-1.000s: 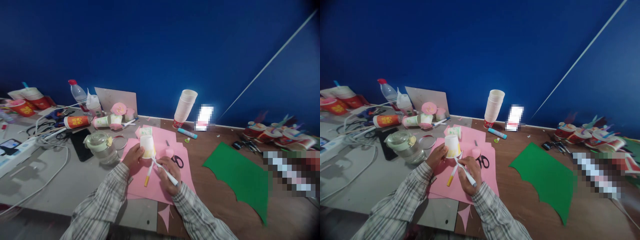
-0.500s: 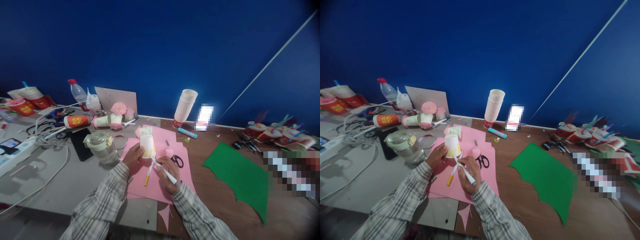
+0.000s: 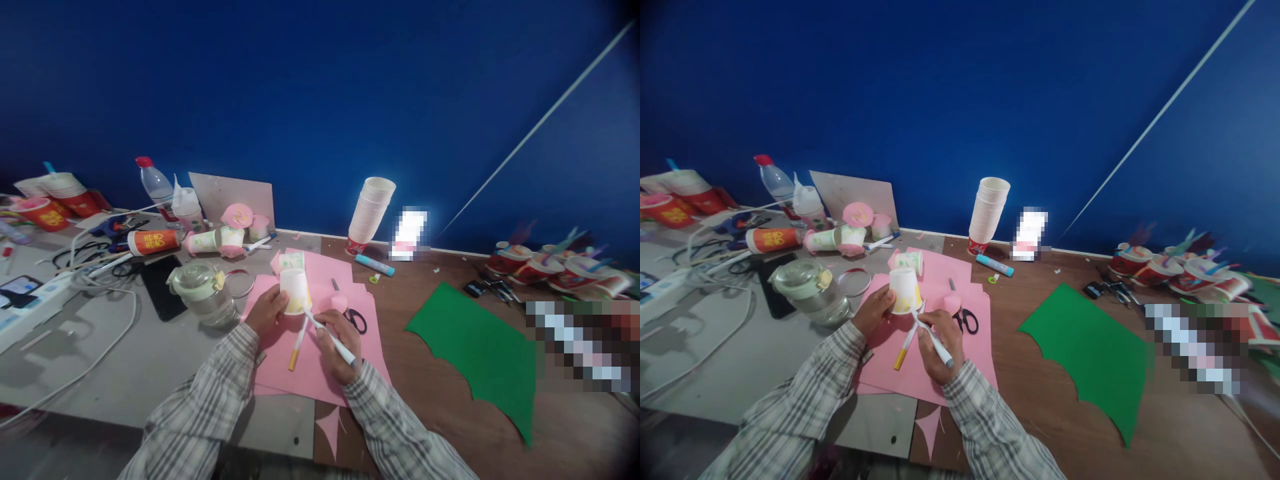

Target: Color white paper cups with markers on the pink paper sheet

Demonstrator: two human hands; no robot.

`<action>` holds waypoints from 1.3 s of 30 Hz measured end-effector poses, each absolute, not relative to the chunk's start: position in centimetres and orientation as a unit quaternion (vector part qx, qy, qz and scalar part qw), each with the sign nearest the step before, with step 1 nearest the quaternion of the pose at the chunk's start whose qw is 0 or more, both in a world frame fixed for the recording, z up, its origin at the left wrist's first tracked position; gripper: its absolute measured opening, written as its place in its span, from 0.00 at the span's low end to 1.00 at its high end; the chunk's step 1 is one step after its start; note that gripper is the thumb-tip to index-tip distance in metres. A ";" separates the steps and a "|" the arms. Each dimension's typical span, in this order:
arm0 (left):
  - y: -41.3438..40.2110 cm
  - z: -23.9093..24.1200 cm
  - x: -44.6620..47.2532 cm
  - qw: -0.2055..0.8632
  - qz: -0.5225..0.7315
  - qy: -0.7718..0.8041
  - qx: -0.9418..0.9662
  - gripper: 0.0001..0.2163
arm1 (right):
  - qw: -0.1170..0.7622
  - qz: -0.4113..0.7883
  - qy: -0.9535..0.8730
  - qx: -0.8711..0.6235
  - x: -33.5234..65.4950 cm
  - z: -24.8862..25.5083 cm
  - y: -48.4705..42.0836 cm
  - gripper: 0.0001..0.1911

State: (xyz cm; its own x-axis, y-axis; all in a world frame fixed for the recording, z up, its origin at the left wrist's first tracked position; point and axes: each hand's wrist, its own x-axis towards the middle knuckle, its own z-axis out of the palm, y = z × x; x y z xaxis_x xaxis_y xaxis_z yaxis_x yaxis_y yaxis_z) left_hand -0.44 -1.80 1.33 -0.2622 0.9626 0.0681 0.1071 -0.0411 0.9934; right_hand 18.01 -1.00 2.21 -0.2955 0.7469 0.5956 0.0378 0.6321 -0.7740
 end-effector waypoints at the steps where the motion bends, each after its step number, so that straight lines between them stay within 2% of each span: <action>1: -1.8 1.3 -0.4 0.389 0.550 0.573 0.466 0.18 | 0.528 0.337 -0.733 -0.266 18.0 2.2 -1.0 0.08; 34: -1.8 1.8 0.0 0.410 0.559 0.564 0.449 0.19 | 0.510 0.337 -0.746 -0.264 18.1 2.5 -1.0 0.08; 39: -1.8 1.7 0.0 0.410 0.569 0.559 0.441 0.20 | 0.532 0.328 -0.739 -0.251 18.2 2.4 -1.0 0.08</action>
State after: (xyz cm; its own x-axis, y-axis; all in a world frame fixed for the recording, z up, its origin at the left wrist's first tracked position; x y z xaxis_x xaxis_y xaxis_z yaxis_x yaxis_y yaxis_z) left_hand -0.05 -1.78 1.67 -0.2745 0.9606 0.0440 0.0271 -0.0380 0.9989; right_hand 18.18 -1.04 2.41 -0.3072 0.7211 0.6210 0.0219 0.6578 -0.7529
